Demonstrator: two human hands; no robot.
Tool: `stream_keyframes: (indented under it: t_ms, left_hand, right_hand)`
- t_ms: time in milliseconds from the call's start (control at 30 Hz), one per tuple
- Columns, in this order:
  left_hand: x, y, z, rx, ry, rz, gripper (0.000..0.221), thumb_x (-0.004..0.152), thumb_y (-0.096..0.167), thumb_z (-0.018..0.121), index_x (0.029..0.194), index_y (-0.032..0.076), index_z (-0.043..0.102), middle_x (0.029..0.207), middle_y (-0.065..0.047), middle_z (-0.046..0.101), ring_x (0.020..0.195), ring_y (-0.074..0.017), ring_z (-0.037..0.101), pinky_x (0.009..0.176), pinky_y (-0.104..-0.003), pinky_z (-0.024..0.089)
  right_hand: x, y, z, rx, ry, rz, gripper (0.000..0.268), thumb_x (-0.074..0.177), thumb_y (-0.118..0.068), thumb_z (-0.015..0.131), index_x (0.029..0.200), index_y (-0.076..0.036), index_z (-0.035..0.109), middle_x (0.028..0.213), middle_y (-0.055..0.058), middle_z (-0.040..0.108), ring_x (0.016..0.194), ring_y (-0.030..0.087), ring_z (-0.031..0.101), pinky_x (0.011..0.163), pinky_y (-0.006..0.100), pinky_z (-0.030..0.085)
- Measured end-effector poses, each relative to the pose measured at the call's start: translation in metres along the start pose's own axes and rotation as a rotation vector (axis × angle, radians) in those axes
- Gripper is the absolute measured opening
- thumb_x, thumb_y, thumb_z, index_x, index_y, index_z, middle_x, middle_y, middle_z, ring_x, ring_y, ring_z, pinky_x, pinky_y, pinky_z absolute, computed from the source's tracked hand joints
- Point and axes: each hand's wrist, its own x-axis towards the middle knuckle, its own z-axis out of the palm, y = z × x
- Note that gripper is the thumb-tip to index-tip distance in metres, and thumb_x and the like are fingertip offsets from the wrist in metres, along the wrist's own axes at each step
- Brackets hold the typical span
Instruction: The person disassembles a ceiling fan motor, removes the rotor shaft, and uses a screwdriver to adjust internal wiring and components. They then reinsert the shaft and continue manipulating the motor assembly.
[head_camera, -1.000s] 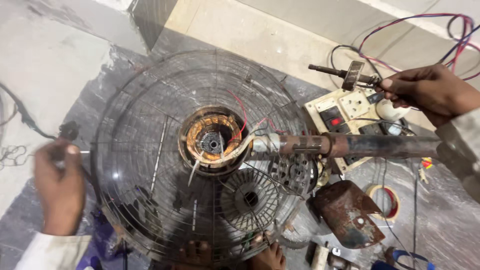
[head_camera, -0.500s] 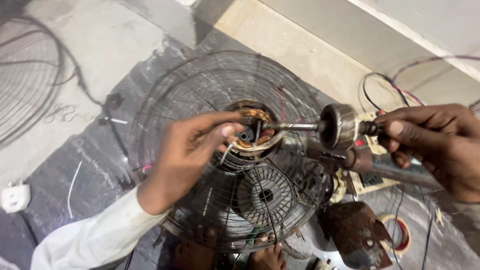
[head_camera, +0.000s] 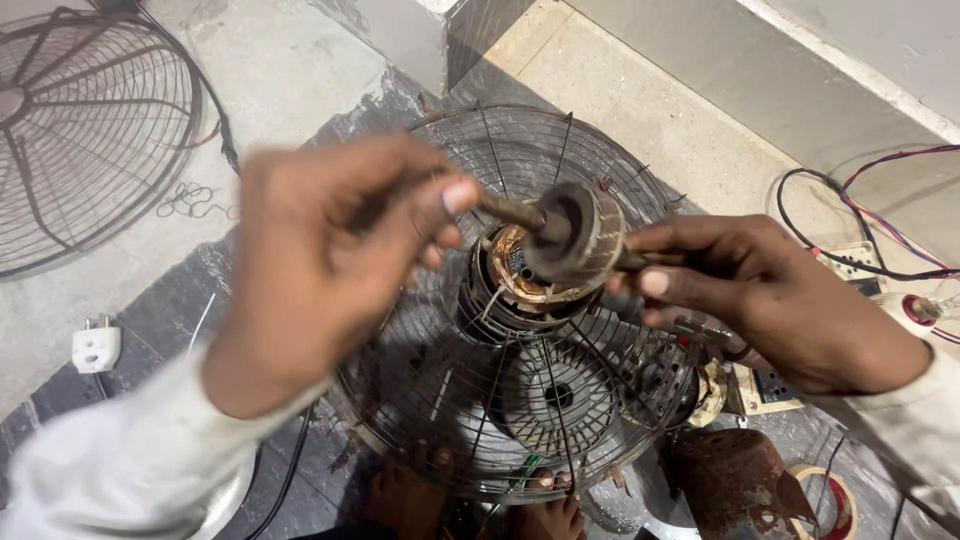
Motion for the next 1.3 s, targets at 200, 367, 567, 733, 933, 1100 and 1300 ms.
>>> stream_keyframes:
  t_ms: [200,367,567,733,933,1100,1300]
  left_hand:
    - [0.032,0.037,-0.036,0.239,-0.042,0.097,0.018,0.104,0.012,0.063,0.092,0.002,0.072,0.066,-0.004,0.065,0.054,-0.0063,0.062,0.054,-0.024,0.045]
    - [0.027,0.029,-0.032,0.178,-0.059,0.130,0.014,0.115,0.007,0.058,0.110,-0.003,0.067,0.084,-0.002,0.067,0.074,-0.0047,0.066,0.067,-0.020,0.053]
    - [0.039,0.012,-0.031,0.548,-0.081,0.266,0.015,0.109,0.005,0.070,0.097,-0.005,0.071,0.069,-0.009,0.061,0.058,-0.0143,0.054,0.056,-0.031,0.036]
    - [0.033,-0.010,-0.026,0.568,-0.066,0.432,0.012,0.113,-0.001,0.066,0.103,-0.006,0.069,0.081,-0.008,0.064,0.071,-0.0106,0.061,0.064,-0.025,0.040]
    - [0.042,-0.021,-0.020,0.550,-0.070,0.437,0.011,0.113,-0.003,0.066,0.103,-0.006,0.069,0.079,-0.007,0.064,0.070,-0.0105,0.062,0.064,-0.025,0.040]
    - [0.055,-0.030,-0.010,0.560,-0.098,0.489,0.016,0.112,0.000,0.072,0.096,-0.004,0.070,0.075,-0.010,0.064,0.061,-0.0137,0.058,0.057,-0.029,0.036]
    - [0.065,-0.032,0.012,0.415,-0.211,0.508,0.017,0.107,0.003,0.069,0.092,-0.005,0.067,0.073,-0.013,0.062,0.059,-0.0182,0.058,0.052,-0.032,0.037]
  right_hand:
    - [0.033,-0.007,0.016,-0.176,-0.140,-0.390,0.052,0.092,-0.013,0.063,0.144,-0.009,0.056,0.120,0.008,0.078,0.104,0.019,0.078,0.088,0.037,0.062]
    - [0.056,0.017,0.026,-0.908,0.025,-0.772,0.049,0.089,-0.022,0.072,0.134,-0.003,0.062,0.116,0.014,0.074,0.106,0.028,0.070,0.107,0.050,0.051]
    - [0.047,0.013,0.009,-0.888,0.008,-0.577,0.028,0.084,-0.015,0.073,0.112,-0.012,0.077,0.105,0.010,0.077,0.099,0.026,0.070,0.092,0.037,0.061]
    - [0.042,0.001,0.018,-0.812,0.061,-0.639,0.029,0.077,-0.019,0.078,0.102,-0.004,0.076,0.110,0.012,0.075,0.110,0.031,0.066,0.095,0.045,0.055]
    - [0.052,0.010,0.030,-0.508,-0.130,-0.860,0.019,0.089,-0.017,0.076,0.108,-0.012,0.076,0.114,0.000,0.079,0.127,0.027,0.063,0.113,0.046,0.048]
    - [0.035,0.024,0.035,-0.605,0.072,-0.727,0.033,0.077,-0.016,0.079,0.110,-0.014,0.077,0.115,0.003,0.078,0.124,0.029,0.062,0.109,0.048,0.045]
    - [0.032,0.039,0.028,-0.600,0.048,-0.669,0.046,0.074,-0.012,0.079,0.120,-0.013,0.073,0.119,0.007,0.073,0.125,0.030,0.060,0.102,0.045,0.045]
